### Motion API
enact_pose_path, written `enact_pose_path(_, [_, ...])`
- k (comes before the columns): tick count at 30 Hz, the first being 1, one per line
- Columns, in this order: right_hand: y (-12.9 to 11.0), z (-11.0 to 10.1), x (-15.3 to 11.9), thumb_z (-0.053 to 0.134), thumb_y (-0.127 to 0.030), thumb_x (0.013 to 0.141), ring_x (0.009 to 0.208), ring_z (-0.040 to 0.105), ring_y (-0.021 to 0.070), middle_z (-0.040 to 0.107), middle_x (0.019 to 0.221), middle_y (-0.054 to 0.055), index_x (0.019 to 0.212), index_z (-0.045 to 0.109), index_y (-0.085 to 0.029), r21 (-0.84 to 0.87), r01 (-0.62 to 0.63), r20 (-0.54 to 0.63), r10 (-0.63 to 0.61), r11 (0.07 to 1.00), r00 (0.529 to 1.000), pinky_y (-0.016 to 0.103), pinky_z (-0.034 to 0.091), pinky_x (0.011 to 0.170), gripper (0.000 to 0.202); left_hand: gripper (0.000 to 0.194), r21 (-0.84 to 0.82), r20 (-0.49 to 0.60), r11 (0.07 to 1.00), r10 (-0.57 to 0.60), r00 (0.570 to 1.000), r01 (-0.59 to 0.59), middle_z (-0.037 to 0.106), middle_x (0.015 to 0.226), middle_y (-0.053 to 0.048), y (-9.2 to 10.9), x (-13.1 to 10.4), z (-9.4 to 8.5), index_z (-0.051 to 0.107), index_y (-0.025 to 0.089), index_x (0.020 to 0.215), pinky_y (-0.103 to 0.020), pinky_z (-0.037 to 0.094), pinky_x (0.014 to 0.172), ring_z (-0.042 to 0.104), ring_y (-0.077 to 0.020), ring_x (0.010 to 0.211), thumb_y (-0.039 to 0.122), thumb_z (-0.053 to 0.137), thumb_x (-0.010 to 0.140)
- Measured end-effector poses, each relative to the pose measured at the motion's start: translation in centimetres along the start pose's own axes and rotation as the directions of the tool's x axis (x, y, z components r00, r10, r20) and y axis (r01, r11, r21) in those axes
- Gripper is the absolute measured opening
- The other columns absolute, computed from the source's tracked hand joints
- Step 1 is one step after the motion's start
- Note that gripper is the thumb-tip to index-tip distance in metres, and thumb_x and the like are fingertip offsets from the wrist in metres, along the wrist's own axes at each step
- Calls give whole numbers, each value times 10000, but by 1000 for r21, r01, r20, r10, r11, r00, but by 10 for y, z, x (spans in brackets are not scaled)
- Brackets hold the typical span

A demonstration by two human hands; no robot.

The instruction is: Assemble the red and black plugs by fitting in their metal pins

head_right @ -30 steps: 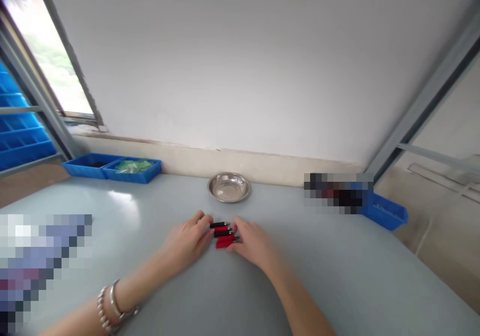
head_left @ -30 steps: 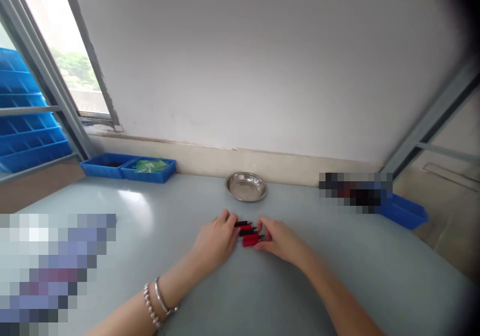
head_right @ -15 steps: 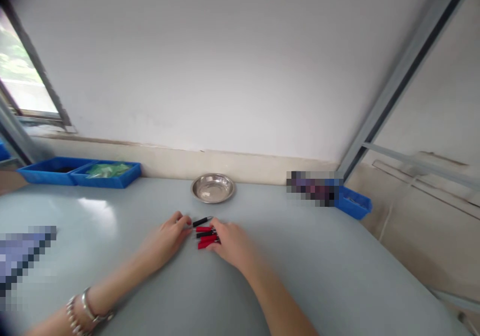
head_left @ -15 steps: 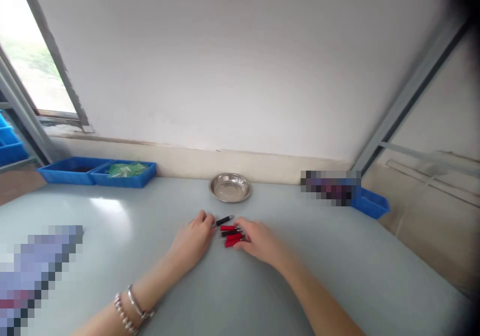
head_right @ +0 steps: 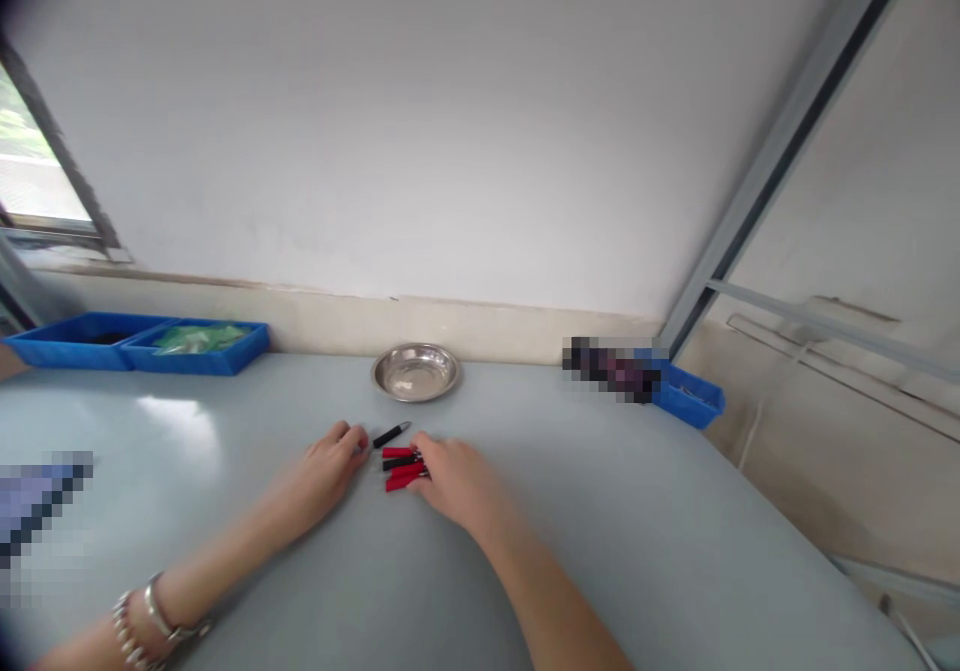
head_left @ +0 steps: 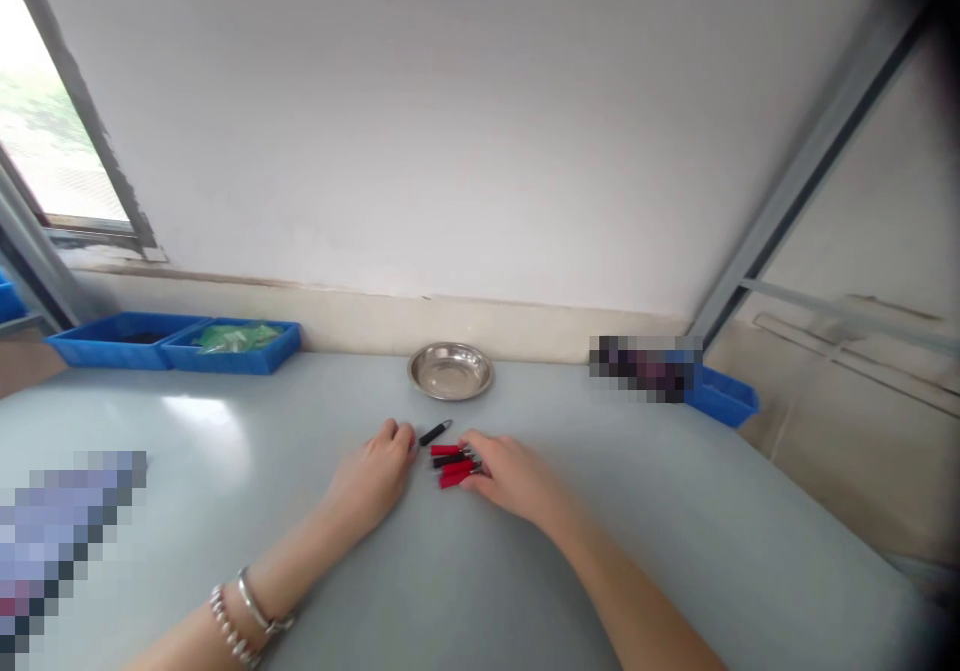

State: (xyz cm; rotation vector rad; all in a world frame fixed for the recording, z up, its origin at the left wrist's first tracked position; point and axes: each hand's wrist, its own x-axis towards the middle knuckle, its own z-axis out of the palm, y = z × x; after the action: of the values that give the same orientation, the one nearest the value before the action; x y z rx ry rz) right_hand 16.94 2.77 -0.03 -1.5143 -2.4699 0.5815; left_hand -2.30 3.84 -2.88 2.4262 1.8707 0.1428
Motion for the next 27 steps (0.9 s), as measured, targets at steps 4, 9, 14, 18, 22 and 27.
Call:
enact_pose_path(4, [1,0,0,541,-260,784,726,579,172,612,829,33,1025,505,-210,-29,6,1,-6,1000,1000,220,363,565,249,223,-32,-23,999,4,1000,-5,497,905,-72,1,0,0,452,176,933,-302,429,635,588,-195,752,237,242,890])
enact_pose_path(9, [1,1,0,527,-226,787,836,585,223,625,897,58,1029,504,-201,-94,17,-8,-18,995,1000,248,370,607,244,223,-42,-44,999,5,999,-7,494,898,-66,0,0,2,464,181,921,-299,428,645,583,-184,737,249,255,889])
enact_pose_path(14, [-3,-1,-1,505,-232,801,841,590,224,622,918,69,1036,508,-200,-103,-7,15,9,995,1000,254,376,616,238,203,-27,-76,999,20,997,-22,490,898,-67,0,0,4,465,178,928,-305,431,643,576,-185,725,244,280,879])
enact_pose_path(18, [-5,2,-1,501,-232,807,895,579,222,617,955,70,1066,489,-203,-69,29,0,-29,997,1000,256,384,649,261,198,-42,-69,999,-19,997,16,500,904,-77,4,-1,-1,462,172,906,-313,431,625,579,-201,735,238,278,872])
enact_pose_path(22, [-3,5,0,506,-242,801,856,588,221,621,924,63,1032,487,-203,-52,14,2,-14,999,1000,250,381,620,235,198,-72,-107,994,-91,990,83,512,929,-88,4,-1,-8,438,170,916,-320,427,606,580,-216,750,217,252,872])
enact_pose_path(27, [-2,7,1,503,-229,796,802,588,210,618,896,62,1034,451,-195,-29,-3,-13,3,1000,1000,235,371,577,246,191,-232,-228,972,-77,970,23,523,954,-71,8,-4,-12,401,190,918,-309,430,651,566,-191,768,242,219,891])
